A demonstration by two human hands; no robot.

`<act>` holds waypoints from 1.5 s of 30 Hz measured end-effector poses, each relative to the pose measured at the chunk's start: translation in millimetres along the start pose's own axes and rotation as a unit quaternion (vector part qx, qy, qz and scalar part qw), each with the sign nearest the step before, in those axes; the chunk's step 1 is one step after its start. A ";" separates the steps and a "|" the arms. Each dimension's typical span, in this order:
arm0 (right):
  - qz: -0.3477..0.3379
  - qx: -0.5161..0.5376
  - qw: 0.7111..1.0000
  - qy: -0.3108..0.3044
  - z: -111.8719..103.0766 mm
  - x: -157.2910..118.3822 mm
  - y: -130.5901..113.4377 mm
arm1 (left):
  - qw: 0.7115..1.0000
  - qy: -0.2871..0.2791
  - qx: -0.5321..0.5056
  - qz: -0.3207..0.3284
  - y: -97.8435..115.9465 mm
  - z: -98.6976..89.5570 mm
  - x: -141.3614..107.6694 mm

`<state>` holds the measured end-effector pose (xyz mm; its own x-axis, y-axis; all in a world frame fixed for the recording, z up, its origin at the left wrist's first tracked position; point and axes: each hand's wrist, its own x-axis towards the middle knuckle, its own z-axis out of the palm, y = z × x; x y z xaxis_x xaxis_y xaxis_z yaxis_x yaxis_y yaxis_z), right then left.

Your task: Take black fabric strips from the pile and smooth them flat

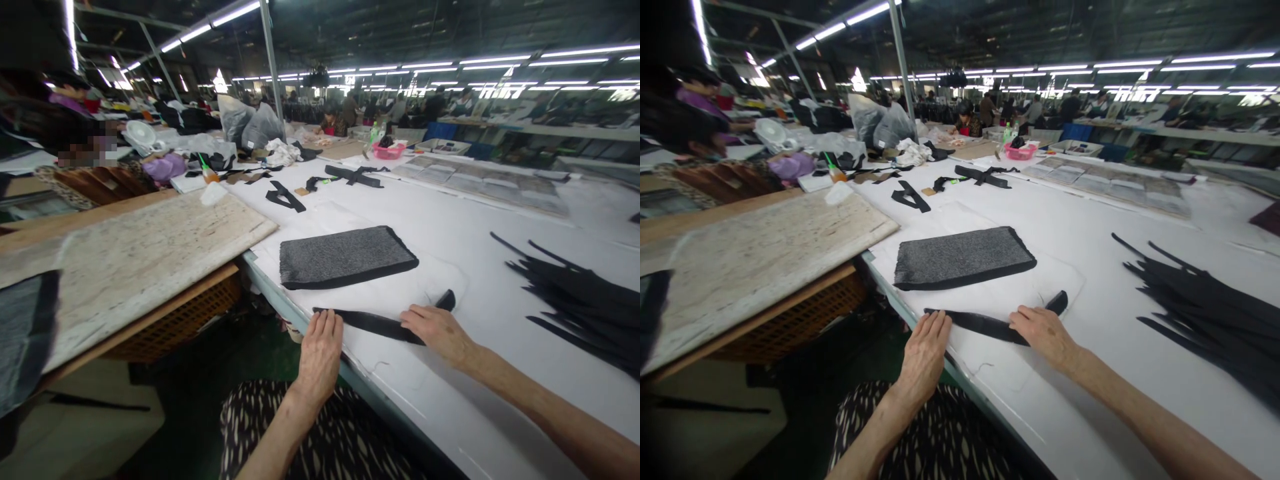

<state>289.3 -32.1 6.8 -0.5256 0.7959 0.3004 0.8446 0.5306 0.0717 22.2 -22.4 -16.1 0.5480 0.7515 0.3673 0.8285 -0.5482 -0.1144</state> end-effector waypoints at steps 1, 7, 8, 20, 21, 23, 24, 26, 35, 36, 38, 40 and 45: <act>0.019 0.025 0.999 -0.020 -3.2 -0.4 2.0 | 1.000 -0.001 -0.002 0.000 -0.3 -0.2 0.0; 0.192 0.263 0.928 -0.179 -34.3 9.5 11.0 | 1.000 0.019 0.009 0.004 -2.6 -0.6 -0.8; 0.210 0.292 0.911 -0.201 -39.6 11.4 13.1 | 1.000 0.025 0.011 0.004 -3.0 -0.4 -1.0; 0.274 0.211 0.874 -0.342 -70.0 -6.8 88.9 | 0.997 0.070 0.027 0.020 -5.8 0.7 1.1; 0.271 0.173 0.887 -0.332 -69.4 -10.3 96.1 | 0.997 0.071 0.033 0.020 -5.1 0.6 2.2; 0.269 0.071 0.913 -0.298 -65.6 -18.9 107.4 | 0.997 0.070 0.042 0.019 -3.5 0.2 4.3; 0.271 0.017 0.922 -0.277 -62.6 -24.0 111.5 | 0.997 0.067 0.046 0.018 -2.7 -0.2 5.1; 0.279 -0.076 0.927 -0.240 -55.5 -33.8 115.8 | 0.997 0.060 0.053 0.015 -1.0 -1.4 5.9; 0.151 -0.094 0.982 -0.057 -33.5 7.8 35.7 | 0.998 -0.007 0.061 -0.005 6.8 -9.2 2.3; 0.121 -0.050 0.991 -0.037 -31.0 19.6 19.1 | 0.998 -0.010 0.058 -0.008 7.1 -9.8 1.7; 0.073 0.006 0.997 -0.002 -23.7 41.1 -10.4 | 0.999 -0.016 0.051 -0.012 7.0 -10.8 0.3; 0.046 0.023 0.999 0.008 -13.2 57.4 -31.2 | 0.999 -0.022 0.045 -0.011 5.7 -11.9 -1.5; 0.005 0.016 0.999 -0.044 12.1 73.0 -46.6 | 0.999 -0.013 0.045 -0.001 -1.6 -13.5 -7.3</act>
<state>210.4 4.8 13.9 -0.5249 0.8234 0.2156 0.8471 0.5301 0.0377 15.3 -32.0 -6.1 0.5475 0.7628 0.3441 0.8364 -0.5120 -0.1958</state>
